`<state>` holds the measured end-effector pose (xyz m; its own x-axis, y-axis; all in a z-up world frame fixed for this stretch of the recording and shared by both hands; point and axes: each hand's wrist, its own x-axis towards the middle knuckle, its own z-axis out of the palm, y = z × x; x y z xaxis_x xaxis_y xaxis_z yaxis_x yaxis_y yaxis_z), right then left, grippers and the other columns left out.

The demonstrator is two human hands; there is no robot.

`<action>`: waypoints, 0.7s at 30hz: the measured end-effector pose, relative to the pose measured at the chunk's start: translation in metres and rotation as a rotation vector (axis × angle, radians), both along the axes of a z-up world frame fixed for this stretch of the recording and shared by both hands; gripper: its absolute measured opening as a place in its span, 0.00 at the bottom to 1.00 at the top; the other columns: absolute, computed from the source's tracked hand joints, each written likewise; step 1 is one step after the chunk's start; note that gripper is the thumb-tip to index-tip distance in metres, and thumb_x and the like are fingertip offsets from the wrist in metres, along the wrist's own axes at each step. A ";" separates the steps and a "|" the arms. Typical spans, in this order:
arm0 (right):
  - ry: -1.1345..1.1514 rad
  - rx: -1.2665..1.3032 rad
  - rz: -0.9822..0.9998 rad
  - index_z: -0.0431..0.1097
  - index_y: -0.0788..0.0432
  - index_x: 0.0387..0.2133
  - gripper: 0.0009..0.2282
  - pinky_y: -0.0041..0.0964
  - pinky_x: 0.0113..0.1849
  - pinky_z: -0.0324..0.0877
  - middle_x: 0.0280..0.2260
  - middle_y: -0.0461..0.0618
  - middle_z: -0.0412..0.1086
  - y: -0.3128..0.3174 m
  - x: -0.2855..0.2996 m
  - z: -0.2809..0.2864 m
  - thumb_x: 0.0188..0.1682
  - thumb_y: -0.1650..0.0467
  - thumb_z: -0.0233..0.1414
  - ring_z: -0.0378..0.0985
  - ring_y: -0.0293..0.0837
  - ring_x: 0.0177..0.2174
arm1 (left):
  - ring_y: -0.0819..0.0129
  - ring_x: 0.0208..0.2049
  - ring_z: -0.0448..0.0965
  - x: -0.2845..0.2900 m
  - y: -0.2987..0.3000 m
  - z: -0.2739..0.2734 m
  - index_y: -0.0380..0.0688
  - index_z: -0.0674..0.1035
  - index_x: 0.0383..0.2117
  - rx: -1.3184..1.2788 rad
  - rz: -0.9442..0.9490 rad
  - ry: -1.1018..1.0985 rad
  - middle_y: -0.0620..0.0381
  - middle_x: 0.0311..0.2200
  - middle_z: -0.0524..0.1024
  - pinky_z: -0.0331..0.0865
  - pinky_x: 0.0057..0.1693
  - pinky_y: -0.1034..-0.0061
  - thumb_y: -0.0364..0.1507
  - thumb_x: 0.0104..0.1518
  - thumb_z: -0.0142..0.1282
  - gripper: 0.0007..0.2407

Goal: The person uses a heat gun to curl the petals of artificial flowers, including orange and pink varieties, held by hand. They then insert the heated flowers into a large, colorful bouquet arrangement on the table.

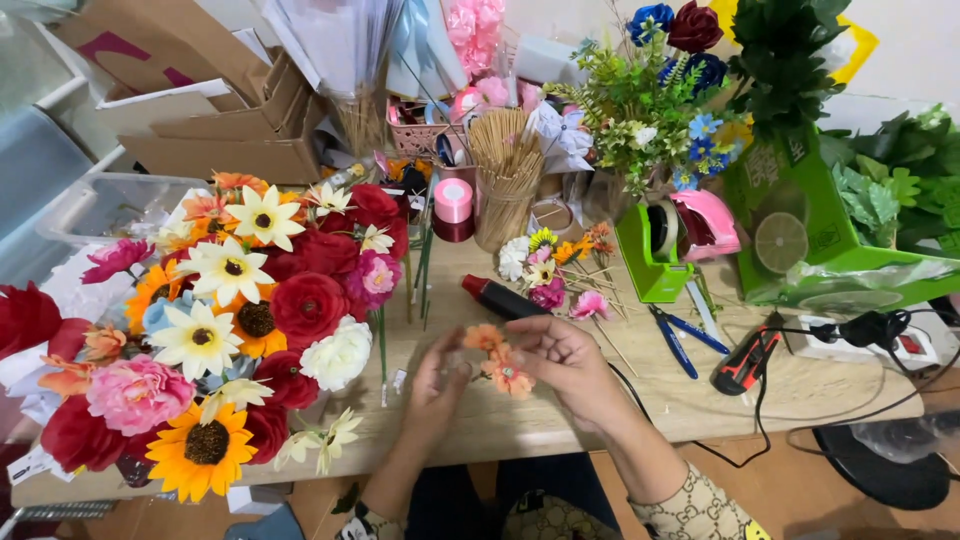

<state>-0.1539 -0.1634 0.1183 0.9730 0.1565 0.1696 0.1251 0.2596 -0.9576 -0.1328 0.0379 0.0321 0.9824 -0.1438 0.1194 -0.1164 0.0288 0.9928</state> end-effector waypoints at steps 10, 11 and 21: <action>-0.252 -0.168 -0.344 0.74 0.65 0.45 0.14 0.30 0.40 0.80 0.35 0.54 0.79 0.012 -0.019 -0.033 0.44 0.79 0.61 0.82 0.41 0.34 | 0.71 0.37 0.76 -0.042 -0.044 0.038 0.44 0.78 0.46 -0.327 0.122 0.213 0.58 0.37 0.80 0.70 0.45 0.77 0.25 0.50 0.67 0.16; -0.229 -0.150 -0.366 0.74 0.65 0.44 0.14 0.30 0.39 0.80 0.34 0.54 0.79 0.012 -0.021 -0.036 0.44 0.79 0.61 0.83 0.41 0.34 | 0.71 0.37 0.79 -0.044 -0.045 0.038 0.41 0.82 0.41 -0.326 0.148 0.146 0.57 0.36 0.82 0.73 0.46 0.77 0.25 0.52 0.65 0.11; -0.150 0.018 -0.297 0.71 0.69 0.49 0.16 0.31 0.37 0.78 0.32 0.54 0.79 0.016 -0.026 -0.044 0.46 0.79 0.59 0.82 0.41 0.32 | 0.70 0.39 0.83 -0.052 -0.041 0.036 0.38 0.83 0.48 -0.224 0.149 -0.007 0.54 0.39 0.85 0.79 0.49 0.76 0.26 0.53 0.65 0.15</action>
